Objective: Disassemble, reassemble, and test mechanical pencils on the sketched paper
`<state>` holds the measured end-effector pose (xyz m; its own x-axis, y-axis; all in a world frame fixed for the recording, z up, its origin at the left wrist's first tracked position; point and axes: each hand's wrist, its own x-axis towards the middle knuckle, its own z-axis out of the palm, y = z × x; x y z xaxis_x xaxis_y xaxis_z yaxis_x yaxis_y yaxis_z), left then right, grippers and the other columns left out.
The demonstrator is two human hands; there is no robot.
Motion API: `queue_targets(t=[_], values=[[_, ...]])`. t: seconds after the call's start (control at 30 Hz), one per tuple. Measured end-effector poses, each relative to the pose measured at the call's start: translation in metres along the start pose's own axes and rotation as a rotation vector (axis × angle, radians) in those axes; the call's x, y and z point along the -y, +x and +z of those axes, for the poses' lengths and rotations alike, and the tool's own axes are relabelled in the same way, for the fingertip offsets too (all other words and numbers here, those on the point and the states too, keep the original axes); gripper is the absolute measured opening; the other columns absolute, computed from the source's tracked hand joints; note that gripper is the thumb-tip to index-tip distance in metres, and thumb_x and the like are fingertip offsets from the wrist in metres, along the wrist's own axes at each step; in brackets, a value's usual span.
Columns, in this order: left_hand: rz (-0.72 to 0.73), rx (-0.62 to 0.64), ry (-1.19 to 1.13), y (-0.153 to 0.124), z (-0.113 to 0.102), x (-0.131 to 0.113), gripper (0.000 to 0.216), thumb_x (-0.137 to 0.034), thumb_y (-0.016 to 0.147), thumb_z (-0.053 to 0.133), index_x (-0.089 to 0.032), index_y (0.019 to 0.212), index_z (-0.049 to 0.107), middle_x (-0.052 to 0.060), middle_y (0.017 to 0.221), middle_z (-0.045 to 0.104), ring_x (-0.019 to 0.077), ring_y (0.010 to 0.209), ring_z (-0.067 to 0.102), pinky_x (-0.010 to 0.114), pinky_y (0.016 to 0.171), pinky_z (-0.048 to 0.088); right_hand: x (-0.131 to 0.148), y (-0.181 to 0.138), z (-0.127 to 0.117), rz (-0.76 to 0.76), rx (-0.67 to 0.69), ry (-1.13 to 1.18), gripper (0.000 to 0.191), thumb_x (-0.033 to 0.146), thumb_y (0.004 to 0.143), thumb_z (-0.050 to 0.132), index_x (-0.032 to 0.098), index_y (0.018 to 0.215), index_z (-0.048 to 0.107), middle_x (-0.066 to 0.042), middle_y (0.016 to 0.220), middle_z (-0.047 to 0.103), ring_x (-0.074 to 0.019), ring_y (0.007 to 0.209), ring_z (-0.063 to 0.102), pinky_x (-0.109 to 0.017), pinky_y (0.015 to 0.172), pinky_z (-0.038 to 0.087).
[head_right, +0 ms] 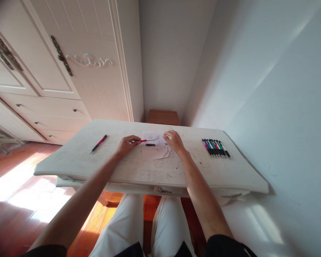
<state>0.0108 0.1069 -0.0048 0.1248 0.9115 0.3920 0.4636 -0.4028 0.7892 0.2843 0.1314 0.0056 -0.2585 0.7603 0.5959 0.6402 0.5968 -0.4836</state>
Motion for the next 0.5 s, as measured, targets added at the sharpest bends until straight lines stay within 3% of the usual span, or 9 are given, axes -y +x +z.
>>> queue_targets(t=[0.23,0.5], values=[[-0.004,-0.058,-0.004,0.000,-0.003,-0.001,0.018,-0.032,0.074,0.066,-0.018,0.084,0.071,0.004,0.086,0.074,0.0180,0.078,0.066,0.028,0.069,0.050,0.004,-0.007,0.023,-0.108,0.213,-0.065,0.023,0.036,0.080,0.069,0.022,0.097,0.073,-0.011,0.108,0.064,-0.0251,0.102,0.058,-0.040,0.093,0.044],[0.008,-0.050,-0.019,0.001,-0.001,-0.001,0.019,-0.033,0.074,0.066,-0.018,0.085,0.070,0.005,0.086,0.073,0.0185,0.079,0.066,0.029,0.070,0.051,0.014,-0.007,0.033,-0.191,0.248,-0.107,0.009,0.025,0.082,0.067,0.022,0.086,0.074,-0.009,0.106,0.065,-0.0240,0.097,0.058,-0.040,0.089,0.044]])
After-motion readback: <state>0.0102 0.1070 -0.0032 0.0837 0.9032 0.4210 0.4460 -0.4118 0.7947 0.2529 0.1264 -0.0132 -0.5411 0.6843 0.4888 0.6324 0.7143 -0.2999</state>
